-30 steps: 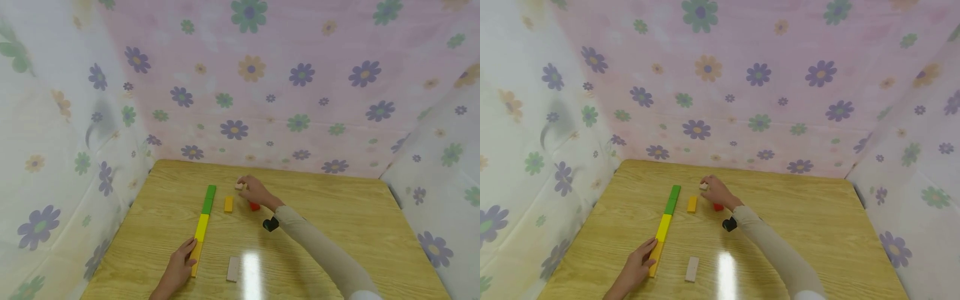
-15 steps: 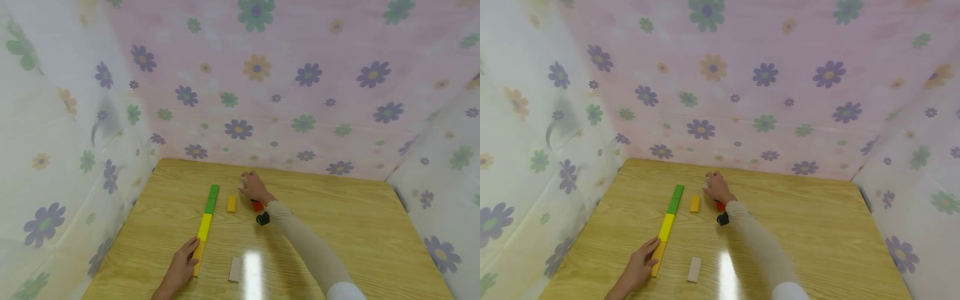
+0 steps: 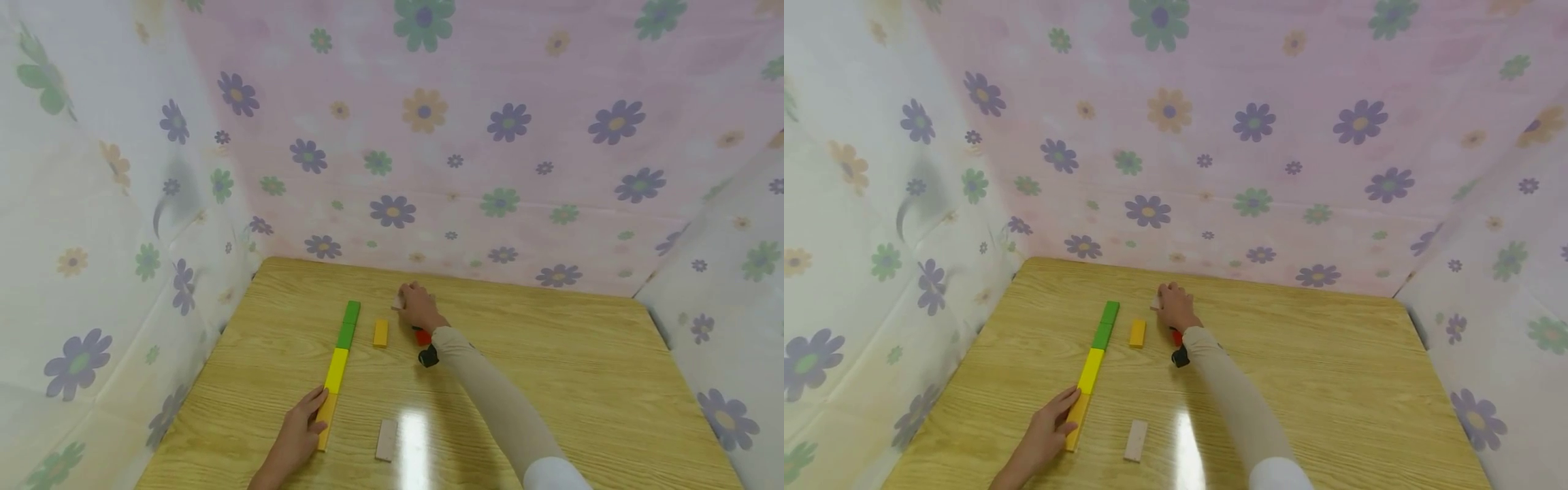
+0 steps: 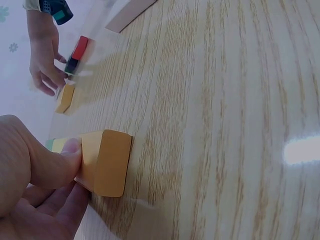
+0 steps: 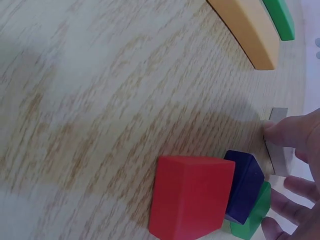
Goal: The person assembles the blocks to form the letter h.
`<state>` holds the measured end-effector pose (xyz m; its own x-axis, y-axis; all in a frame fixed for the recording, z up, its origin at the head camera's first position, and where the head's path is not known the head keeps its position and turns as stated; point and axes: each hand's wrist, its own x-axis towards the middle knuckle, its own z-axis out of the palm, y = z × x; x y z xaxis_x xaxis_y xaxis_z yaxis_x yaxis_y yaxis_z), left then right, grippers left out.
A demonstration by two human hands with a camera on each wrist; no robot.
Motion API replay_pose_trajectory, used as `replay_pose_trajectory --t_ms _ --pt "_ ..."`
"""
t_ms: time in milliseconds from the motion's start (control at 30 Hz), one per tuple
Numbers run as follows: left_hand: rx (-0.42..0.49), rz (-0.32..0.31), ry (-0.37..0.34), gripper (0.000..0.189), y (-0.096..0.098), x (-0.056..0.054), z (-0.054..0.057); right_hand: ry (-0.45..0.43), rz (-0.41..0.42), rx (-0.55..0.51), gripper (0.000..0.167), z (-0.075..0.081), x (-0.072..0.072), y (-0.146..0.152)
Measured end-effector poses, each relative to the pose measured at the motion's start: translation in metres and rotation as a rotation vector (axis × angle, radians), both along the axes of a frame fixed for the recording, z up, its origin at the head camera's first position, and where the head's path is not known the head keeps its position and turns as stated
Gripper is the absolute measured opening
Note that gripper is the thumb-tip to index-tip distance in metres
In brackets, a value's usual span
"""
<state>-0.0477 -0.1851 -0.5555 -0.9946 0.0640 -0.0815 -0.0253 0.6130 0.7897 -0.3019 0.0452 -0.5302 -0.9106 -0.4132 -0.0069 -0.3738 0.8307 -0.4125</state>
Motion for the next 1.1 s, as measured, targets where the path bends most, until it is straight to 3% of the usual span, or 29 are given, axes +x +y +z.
replay_pose_trajectory --t_ms 267,533,800,1100 --pt "-0.005 -0.010 0.004 0.058 0.004 0.000 0.001 0.011 0.076 0.001 0.040 0.000 0.000 0.007" --pt "-0.017 -0.015 0.003 0.057 0.007 0.000 0.001 0.038 0.060 0.032 0.043 -0.003 0.000 0.012" --pt "0.018 -0.016 -0.003 0.057 0.005 0.000 0.002 0.047 0.092 -0.031 0.043 -0.003 0.000 0.018" --pt "0.040 -0.002 -0.017 0.058 0.001 0.002 0.005 0.003 0.148 -0.212 0.040 0.015 0.007 0.021"
